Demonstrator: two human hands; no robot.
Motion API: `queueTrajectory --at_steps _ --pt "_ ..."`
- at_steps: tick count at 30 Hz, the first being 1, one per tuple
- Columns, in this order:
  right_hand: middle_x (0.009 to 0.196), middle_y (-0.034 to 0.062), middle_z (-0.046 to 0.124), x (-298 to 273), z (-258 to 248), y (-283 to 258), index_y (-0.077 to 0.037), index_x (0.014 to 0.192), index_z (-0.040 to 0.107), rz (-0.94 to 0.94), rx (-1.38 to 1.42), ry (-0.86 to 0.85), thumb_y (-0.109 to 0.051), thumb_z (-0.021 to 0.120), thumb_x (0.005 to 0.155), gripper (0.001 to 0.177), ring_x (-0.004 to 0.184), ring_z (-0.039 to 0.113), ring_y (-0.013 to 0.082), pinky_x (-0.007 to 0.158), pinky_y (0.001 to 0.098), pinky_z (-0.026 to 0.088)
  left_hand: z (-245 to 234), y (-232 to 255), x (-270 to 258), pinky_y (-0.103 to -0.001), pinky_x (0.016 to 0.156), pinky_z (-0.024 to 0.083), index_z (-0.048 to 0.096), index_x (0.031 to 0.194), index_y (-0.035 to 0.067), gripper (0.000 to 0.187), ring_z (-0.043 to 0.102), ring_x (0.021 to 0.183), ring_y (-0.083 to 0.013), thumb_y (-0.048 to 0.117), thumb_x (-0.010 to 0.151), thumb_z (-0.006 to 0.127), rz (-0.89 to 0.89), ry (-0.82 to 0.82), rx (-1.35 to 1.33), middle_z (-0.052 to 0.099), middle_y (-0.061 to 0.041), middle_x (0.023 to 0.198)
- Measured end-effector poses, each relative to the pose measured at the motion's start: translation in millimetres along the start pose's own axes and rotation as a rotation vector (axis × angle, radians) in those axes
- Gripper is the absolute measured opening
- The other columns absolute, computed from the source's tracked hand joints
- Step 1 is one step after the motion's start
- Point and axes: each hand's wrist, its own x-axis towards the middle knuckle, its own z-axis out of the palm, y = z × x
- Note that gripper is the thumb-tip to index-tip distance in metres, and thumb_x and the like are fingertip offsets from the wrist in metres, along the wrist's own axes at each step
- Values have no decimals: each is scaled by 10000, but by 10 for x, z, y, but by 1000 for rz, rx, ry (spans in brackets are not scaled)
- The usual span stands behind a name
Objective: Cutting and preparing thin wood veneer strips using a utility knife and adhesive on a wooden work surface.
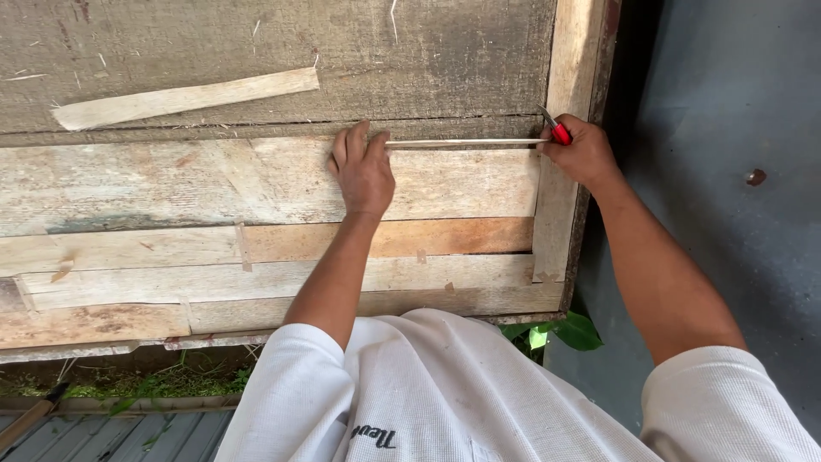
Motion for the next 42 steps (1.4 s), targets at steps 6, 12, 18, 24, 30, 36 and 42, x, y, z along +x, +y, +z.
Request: queueTrajectory --at_steps 6,12,18,24,30,36,42 --pt "894 95 694 -44 13 -35 -113 1100 741 -53 20 45 -11 720 915 212 806 645 163 763 320 518 458 -481 50 -409 950 595 691 1091 184 148 546 1303 -279 89 981 717 226 82 -195 511 6 1346" --pt "902 186 620 -179 43 -228 -48 1037 762 -204 -146 42 -13 796 851 192 816 635 302 747 415 508 -199 -228 13 -459 1226 348 773 1167 102 196 391 1476 -349 203 1021 691 306 -143 -168 577 -137 1402" --pt "887 199 604 -175 126 -359 -6 1116 715 -214 -158 65 -38 830 881 264 823 616 327 738 430 486 455 -583 60 -442 1067 377 728 1216 277 290 514 1328 -200 291 928 766 295 141 15 634 59 1229" --pt "883 126 600 -23 132 6 -112 1054 753 -198 -253 107 -103 840 880 195 794 634 294 727 385 503 380 -512 116 -447 1060 377 744 1178 266 316 496 1294 -191 257 867 806 260 102 -30 625 73 1188" --pt "863 135 587 16 154 156 -123 1023 756 -264 -369 131 -92 825 869 172 777 654 337 704 391 519 -354 133 61 -552 1210 230 719 1253 128 268 418 1429 -307 205 997 694 221 -72 74 619 -74 1377" --pt "856 141 577 7 155 131 -143 1044 768 -284 -344 135 -73 789 886 174 782 655 331 707 375 522 42 468 -152 -580 1277 -89 147 1698 163 766 -77 1610 -342 514 1106 483 207 -507 106 26 -76 1769" --pt "850 122 563 2 156 157 -152 1040 759 -272 -349 137 -86 784 883 172 770 646 310 696 370 518 12 496 -147 -554 1288 -99 125 1702 204 760 -83 1612 -323 555 1103 435 174 -540 131 7 -26 1771"
